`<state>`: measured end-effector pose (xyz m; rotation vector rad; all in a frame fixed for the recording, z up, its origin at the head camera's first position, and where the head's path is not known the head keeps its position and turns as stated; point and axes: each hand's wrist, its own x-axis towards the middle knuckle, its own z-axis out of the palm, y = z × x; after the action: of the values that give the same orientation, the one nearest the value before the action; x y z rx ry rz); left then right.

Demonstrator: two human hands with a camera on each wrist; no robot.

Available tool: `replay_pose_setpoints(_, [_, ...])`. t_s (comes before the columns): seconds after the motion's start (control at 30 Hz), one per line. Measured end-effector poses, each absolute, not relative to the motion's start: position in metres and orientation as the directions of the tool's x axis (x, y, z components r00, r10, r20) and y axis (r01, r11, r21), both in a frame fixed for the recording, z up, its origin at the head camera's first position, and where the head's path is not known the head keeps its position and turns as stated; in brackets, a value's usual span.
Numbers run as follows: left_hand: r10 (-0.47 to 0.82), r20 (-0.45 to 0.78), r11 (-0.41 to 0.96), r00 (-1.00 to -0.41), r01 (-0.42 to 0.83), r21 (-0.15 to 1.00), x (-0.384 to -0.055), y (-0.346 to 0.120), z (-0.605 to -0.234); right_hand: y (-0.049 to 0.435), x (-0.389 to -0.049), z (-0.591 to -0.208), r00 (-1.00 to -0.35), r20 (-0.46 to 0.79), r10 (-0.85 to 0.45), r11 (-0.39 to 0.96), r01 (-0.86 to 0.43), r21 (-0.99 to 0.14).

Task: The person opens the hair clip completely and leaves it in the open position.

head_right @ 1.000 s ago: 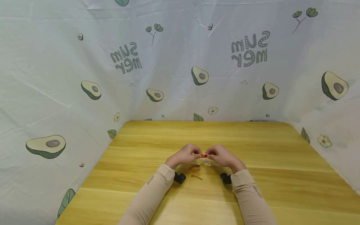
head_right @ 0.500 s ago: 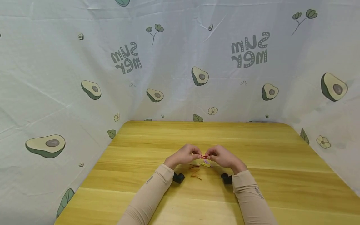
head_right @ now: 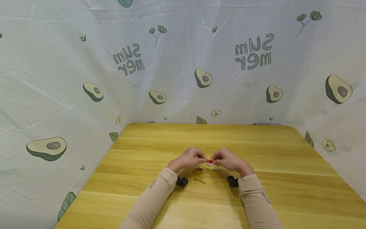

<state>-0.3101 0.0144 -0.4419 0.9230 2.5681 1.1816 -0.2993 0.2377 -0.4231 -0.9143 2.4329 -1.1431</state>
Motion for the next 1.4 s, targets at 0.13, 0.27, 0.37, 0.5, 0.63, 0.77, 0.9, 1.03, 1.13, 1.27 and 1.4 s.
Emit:
replay_pose_setpoints(0.13, [0.596, 0.105, 0.508, -0.796, 0.475, 0.719, -0.309, 0.016, -0.443, 0.239, -0.3, -0.425, -0.752, -0.015, -0.659, 0.48, -0.404, -0.779])
replay_pose_setpoints(0.27, [0.604, 0.124, 0.519, -0.787, 0.507, 0.688, -0.309, 0.017, -0.444, 0.242, -0.301, -0.426, -0.755, -0.022, -0.656, 0.475, -0.39, -0.789])
replay_pose_setpoints(0.37, [0.606, 0.135, 0.518, -0.784, 0.518, 0.681, -0.308, 0.018, -0.444, 0.243, -0.3, -0.426, -0.755, -0.022, -0.655, 0.476, -0.389, -0.789])
replay_pose_setpoints(0.5, [0.593, 0.159, 0.508, -0.789, 0.52, 0.686, -0.307, 0.021, -0.445, 0.245, -0.298, -0.425, -0.758, -0.029, -0.651, 0.481, -0.383, -0.789])
replay_pose_setpoints(0.63, [0.585, 0.18, 0.499, -0.791, 0.526, 0.688, -0.305, 0.023, -0.445, 0.246, -0.298, -0.424, -0.761, -0.041, -0.648, 0.489, -0.374, -0.788])
replay_pose_setpoints(0.77, [0.586, 0.175, 0.49, -0.791, 0.518, 0.701, -0.303, 0.025, -0.445, 0.248, -0.298, -0.425, -0.76, -0.046, -0.648, 0.502, -0.381, -0.777])
replay_pose_setpoints(0.9, [0.589, 0.16, 0.493, -0.792, 0.509, 0.706, -0.301, 0.026, -0.445, 0.248, -0.298, -0.425, -0.764, -0.053, -0.643, 0.517, -0.382, -0.766])
replay_pose_setpoints(1.03, [0.591, 0.146, 0.499, -0.794, 0.501, 0.707, -0.3, 0.026, -0.442, 0.246, -0.296, -0.422, -0.764, -0.055, -0.643, 0.52, -0.381, -0.765])
replay_pose_setpoints(1.13, [0.596, 0.137, 0.501, -0.792, 0.499, 0.707, -0.299, 0.026, -0.44, 0.246, -0.296, -0.42, -0.755, -0.049, -0.653, 0.51, -0.391, -0.766])
replay_pose_setpoints(1.27, [0.601, 0.123, 0.518, -0.79, 0.502, 0.692, -0.299, 0.027, -0.44, 0.246, -0.296, -0.421, -0.75, -0.049, -0.66, 0.507, -0.397, -0.765])
replay_pose_setpoints(1.4, [0.597, 0.118, 0.539, -0.793, 0.506, 0.673, -0.299, 0.029, -0.442, 0.247, -0.296, -0.424, -0.755, -0.055, -0.653, 0.512, -0.386, -0.767])
